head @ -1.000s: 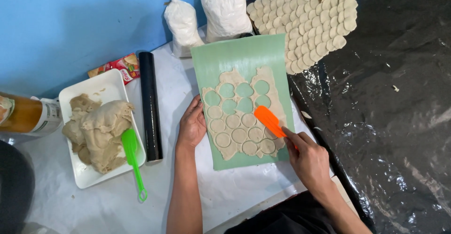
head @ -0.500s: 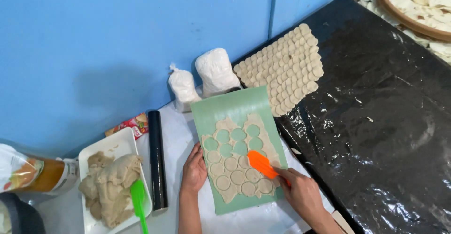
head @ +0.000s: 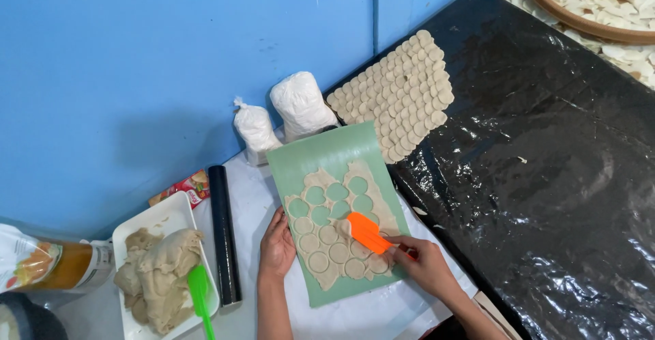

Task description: The recorder uses a spatula to arrange small dough circles on a green mat, then uses a rolling pin to flatten dough and a spatula to scrape and move dough pieces.

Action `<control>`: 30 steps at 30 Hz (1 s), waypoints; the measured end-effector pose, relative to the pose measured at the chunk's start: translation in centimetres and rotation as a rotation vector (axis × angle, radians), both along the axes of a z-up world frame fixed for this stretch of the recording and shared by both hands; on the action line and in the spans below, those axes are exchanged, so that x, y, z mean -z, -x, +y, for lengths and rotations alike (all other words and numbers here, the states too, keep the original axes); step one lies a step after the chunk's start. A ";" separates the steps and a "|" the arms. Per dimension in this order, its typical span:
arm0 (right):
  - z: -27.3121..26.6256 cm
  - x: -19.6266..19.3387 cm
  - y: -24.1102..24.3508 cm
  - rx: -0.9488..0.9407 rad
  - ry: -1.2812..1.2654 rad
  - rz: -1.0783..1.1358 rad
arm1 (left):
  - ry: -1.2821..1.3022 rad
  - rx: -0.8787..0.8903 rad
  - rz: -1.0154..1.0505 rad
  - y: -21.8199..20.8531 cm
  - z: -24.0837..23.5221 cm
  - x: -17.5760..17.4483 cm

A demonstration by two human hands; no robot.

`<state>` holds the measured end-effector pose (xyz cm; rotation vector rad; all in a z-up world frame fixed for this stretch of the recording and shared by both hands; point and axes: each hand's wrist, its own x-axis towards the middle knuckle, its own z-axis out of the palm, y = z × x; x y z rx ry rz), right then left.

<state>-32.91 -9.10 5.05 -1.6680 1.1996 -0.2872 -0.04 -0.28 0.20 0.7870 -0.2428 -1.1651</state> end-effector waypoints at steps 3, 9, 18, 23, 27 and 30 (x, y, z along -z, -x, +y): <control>-0.7 4.2 0.9 0.021 -0.179 -0.278 | 0.000 -0.002 -0.007 0.3 0.0 -0.7; -3.2 2.7 1.8 0.178 -0.358 -0.448 | 0.026 0.011 -0.003 0.0 0.3 0.0; -13.8 1.6 5.0 0.518 0.261 -0.339 | 0.022 0.028 0.001 0.1 0.2 -0.1; -17.4 0.2 5.1 0.613 0.328 -0.223 | 0.012 0.015 0.003 0.1 0.3 0.1; -18.9 0.4 5.4 0.626 0.326 -0.207 | -0.009 -0.001 0.021 0.1 0.3 0.1; -20.1 1.5 5.9 0.611 0.305 -0.216 | -0.004 0.012 0.014 0.1 0.4 -0.2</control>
